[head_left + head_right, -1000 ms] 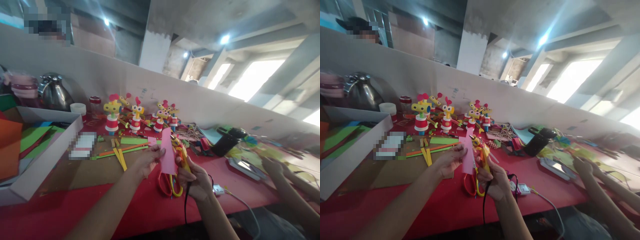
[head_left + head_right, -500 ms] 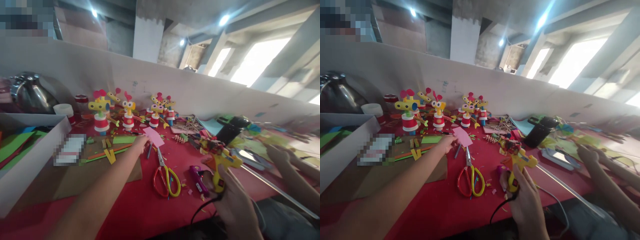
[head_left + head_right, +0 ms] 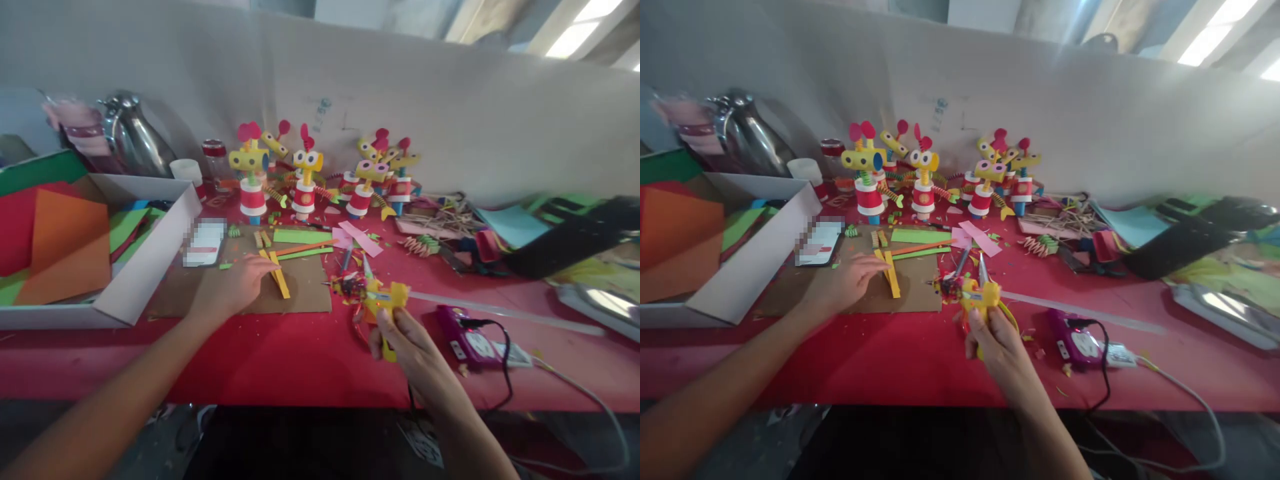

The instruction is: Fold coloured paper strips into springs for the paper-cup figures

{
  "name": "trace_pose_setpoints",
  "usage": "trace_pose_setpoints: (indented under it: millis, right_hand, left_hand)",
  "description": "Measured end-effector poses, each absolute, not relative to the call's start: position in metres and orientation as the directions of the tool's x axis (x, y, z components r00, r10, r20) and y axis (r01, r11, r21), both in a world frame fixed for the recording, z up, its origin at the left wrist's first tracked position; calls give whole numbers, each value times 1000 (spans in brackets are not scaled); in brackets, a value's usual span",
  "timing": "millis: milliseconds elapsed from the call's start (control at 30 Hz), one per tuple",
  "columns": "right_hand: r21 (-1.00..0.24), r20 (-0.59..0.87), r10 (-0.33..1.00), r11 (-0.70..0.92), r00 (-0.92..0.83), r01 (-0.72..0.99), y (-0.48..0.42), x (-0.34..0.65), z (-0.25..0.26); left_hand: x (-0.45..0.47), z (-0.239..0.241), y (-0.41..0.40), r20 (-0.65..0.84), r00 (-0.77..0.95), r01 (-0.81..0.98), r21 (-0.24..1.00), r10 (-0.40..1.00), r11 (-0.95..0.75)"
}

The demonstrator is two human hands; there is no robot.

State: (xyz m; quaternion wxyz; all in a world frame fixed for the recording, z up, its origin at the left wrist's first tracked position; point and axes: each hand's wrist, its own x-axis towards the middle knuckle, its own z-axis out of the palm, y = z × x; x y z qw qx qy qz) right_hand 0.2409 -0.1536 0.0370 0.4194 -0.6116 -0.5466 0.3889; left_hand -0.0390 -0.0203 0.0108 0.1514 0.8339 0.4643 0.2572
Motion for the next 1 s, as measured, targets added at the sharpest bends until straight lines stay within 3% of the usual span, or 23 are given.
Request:
trace_pose_setpoints:
  millis: [100, 200, 600, 667, 833, 1000]
  right_hand:
    - [-896, -37, 999, -36, 7, 444, -144, 220, 32]
    - [-866, -44, 999, -32, -12, 499, -139, 210, 27]
    - [-829, -78, 997, -80, 28, 554, -128, 203, 17]
    - [-831, -74, 997, -73, 20, 551, -126, 200, 20]
    - [-835, -102, 994, -72, -25, 546, -118, 190, 25]
    - [-817, -104, 993, -54, -54, 574, -111, 183, 24]
  left_hand:
    - [-43, -6, -21, 319, 604, 674, 284, 730, -682]
    - [-43, -15, -15, 355, 653, 655, 177, 669, -734]
    - [-47, -5, -20, 615, 600, 599, 78, 512, -797]
    - [-53, 1, -20, 596, 601, 620, 73, 533, -781]
    - [-70, 7, -18, 360, 772, 514, 131, 524, -848]
    - [-67, -1, -18, 383, 737, 533, 178, 557, -827]
